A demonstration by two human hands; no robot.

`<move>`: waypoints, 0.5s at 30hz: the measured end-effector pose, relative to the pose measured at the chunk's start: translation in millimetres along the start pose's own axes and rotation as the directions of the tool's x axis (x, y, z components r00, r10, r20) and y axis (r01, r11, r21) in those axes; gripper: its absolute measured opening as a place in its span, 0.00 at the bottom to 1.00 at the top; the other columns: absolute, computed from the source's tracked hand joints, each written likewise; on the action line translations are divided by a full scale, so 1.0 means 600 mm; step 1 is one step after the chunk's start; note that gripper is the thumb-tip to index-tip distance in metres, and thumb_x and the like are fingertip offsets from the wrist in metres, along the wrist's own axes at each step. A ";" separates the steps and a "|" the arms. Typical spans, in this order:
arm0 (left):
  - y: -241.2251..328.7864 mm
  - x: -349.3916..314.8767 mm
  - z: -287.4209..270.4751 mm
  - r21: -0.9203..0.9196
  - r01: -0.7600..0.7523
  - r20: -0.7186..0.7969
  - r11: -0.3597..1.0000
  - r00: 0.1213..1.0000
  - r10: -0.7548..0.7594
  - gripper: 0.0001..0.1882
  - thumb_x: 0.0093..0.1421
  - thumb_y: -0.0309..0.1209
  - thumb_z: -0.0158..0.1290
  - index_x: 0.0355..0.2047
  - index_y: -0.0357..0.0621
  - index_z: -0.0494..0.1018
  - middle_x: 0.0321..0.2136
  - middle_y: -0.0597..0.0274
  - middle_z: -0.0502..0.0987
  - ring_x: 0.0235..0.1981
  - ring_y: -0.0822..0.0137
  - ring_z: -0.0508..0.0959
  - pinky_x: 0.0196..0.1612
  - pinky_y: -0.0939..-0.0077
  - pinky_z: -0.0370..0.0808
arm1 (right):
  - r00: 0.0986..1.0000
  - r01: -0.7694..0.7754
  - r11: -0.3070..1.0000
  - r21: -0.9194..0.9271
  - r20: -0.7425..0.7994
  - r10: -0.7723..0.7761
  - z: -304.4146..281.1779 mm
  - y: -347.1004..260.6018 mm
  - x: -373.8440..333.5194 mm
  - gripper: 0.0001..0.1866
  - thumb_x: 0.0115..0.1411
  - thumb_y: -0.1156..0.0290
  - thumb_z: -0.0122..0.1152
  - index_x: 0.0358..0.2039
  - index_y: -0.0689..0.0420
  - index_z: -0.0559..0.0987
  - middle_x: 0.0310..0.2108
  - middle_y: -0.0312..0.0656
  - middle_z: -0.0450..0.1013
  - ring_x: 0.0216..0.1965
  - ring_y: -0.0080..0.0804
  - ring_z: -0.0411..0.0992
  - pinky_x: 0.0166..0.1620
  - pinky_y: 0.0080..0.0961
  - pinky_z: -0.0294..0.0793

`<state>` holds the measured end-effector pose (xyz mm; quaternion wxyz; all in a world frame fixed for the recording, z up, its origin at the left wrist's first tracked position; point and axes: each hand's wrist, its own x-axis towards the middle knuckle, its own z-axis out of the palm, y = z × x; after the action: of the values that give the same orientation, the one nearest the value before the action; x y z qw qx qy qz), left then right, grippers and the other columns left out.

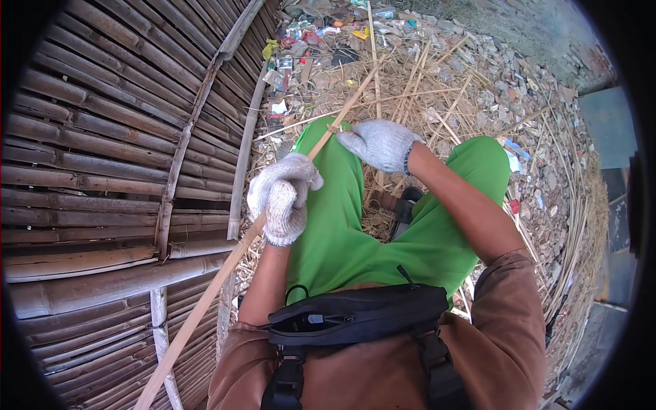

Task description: The person shapes a thin strip of bamboo by shaving down the surface using a small red-handled blade. They hold the bamboo strip with one gloved hand and carefully scrape the wood with the blade, rotating the strip to even out the surface.

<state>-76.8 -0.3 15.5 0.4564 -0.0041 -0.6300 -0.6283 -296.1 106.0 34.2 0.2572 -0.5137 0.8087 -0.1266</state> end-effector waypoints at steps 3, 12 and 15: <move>0.014 0.000 0.005 -0.031 0.107 0.050 0.994 0.993 -0.106 0.29 0.69 0.52 0.59 0.38 0.30 0.77 0.17 0.64 0.66 0.20 0.64 0.69 0.33 0.59 0.73 | 1.000 0.006 1.000 0.023 -0.002 -0.006 0.001 0.010 0.001 0.41 0.75 0.35 0.37 0.40 0.62 0.86 0.39 0.65 0.81 0.45 0.66 0.79 0.53 0.56 0.77; 0.037 -0.030 -0.011 0.229 -0.106 0.073 0.968 0.993 0.092 0.24 0.70 0.45 0.60 0.34 0.29 0.77 0.22 0.53 0.76 0.22 0.58 0.76 0.29 0.61 0.75 | 0.998 0.027 0.999 -0.024 0.052 -0.026 0.000 0.001 -0.001 0.45 0.74 0.32 0.35 0.37 0.62 0.86 0.38 0.65 0.81 0.44 0.66 0.80 0.53 0.55 0.78; 0.044 -0.038 -0.028 0.389 -0.237 0.219 0.890 0.962 0.161 0.20 0.71 0.40 0.59 0.33 0.31 0.75 0.25 0.50 0.78 0.25 0.56 0.79 0.29 0.62 0.78 | 0.999 0.045 0.998 -0.036 0.005 -0.044 0.008 0.009 0.008 0.46 0.74 0.31 0.33 0.37 0.62 0.86 0.37 0.65 0.81 0.43 0.66 0.80 0.52 0.55 0.78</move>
<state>-38.6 4.9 20.0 0.4499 -0.0297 -0.7833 -0.4279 -299.3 104.3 26.3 0.2465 -0.5364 0.7987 -0.1164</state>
